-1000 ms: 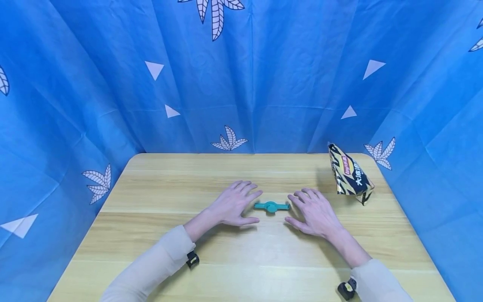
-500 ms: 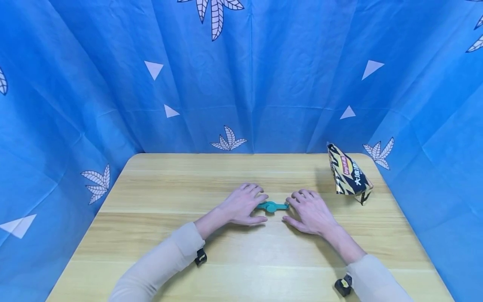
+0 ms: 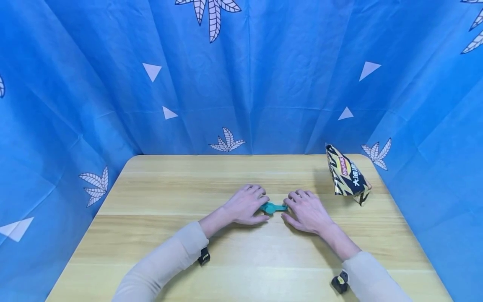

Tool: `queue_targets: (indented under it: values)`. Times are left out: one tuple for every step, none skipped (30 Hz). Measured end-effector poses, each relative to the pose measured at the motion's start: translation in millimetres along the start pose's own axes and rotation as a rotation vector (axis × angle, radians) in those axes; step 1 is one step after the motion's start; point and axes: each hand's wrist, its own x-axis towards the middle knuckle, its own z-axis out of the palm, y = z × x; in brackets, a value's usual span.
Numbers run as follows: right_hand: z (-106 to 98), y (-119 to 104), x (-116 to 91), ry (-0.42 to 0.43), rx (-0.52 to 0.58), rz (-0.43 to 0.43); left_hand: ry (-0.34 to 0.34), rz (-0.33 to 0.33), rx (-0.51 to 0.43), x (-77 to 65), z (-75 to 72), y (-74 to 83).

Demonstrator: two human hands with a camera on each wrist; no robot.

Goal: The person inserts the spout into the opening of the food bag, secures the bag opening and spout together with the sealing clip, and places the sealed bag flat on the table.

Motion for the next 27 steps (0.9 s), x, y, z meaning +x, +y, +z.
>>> queue_targets:
  values:
    - [0.3,0.3,0.3,-0.001,-0.003,-0.004,-0.002,0.001,-0.003,0.5,0.3,0.3]
    - [0.6,0.6,0.5,-0.003,-0.005,-0.007,-0.004,0.001,-0.004,1.0,0.6,0.5]
    - [1.1,0.8,0.7,-0.005,-0.006,-0.010,-0.006,0.002,-0.005,1.4,1.0,0.7]
    - [1.5,0.8,0.9,-0.009,-0.009,-0.013,-0.007,0.004,-0.002,1.9,1.4,0.8]
    - [2.6,0.9,1.0,-0.013,-0.011,-0.015,-0.004,0.006,0.001,2.5,1.5,1.1]
    - [3.2,0.7,1.1,-0.015,-0.013,-0.016,0.000,0.008,0.005,3.2,1.8,1.2]
    - [3.7,0.6,1.1,-0.017,-0.014,-0.016,0.004,0.011,0.007,3.9,2.1,1.4]
    - [4.2,0.5,1.0,-0.018,-0.014,-0.015,0.009,0.014,0.012,4.6,2.2,1.7]
    - [4.5,0.2,1.0,-0.017,-0.014,-0.015,0.014,0.017,0.017,5.3,2.1,2.0]
    - [4.8,0.1,0.9,-0.016,-0.015,-0.014,0.019,0.021,0.021,6.0,1.9,2.4]
    - [5.1,-0.1,0.8,-0.014,-0.015,-0.012,0.023,0.023,0.025,6.7,1.7,2.9]
    - [4.7,-0.2,0.7,-0.011,-0.015,-0.010,0.026,0.025,0.029,7.2,1.6,3.3]
    - [5.0,-0.3,0.7,-0.009,-0.018,-0.010,0.029,0.025,0.032,7.5,1.2,3.7]
    - [5.4,-0.4,0.8,-0.005,-0.022,-0.010,0.030,0.025,0.039,7.5,0.8,4.2]
    - [5.8,-0.4,0.9,-0.001,-0.025,-0.010,0.031,0.025,0.044,7.7,0.6,4.5]
    - [6.1,-0.4,0.9,0.001,-0.029,-0.010,0.031,0.025,0.048,7.7,0.5,4.8]
    - [6.3,-0.4,1.1,0.005,-0.031,-0.011,0.030,0.025,0.051,7.6,0.6,5.0]
    - [6.4,-0.5,1.3,0.008,-0.033,-0.011,0.029,0.026,0.054,7.6,0.4,5.2]
    - [6.5,-0.5,1.4,0.012,-0.035,-0.012,0.028,0.027,0.057,7.6,0.3,5.3]
    - [6.6,-0.5,1.5,0.016,-0.035,-0.015,0.025,0.028,0.059,7.6,0.1,5.4]
    - [6.8,-0.4,1.5,0.019,-0.034,-0.017,0.021,0.029,0.059,7.6,-0.1,5.7]
    - [6.9,-0.4,1.5,0.024,-0.034,-0.020,0.019,0.029,0.058,7.3,-0.5,5.9]
    - [6.9,-0.2,1.5,0.029,-0.034,-0.023,0.018,0.029,0.057,7.3,-0.7,6.0]
    - [7.1,-0.1,1.5,0.035,-0.034,-0.027,0.018,0.029,0.057,7.1,-0.9,6.1]
    - [7.3,0.2,1.4,0.039,-0.033,-0.030,0.019,0.029,0.057,6.7,-0.9,6.2]
    - [7.3,0.4,1.4,0.044,-0.032,-0.033,0.022,0.029,0.057,6.3,-0.8,6.2]
    - [7.1,0.5,1.4,0.049,-0.032,-0.037,0.025,0.030,0.057,5.7,-0.6,6.1]
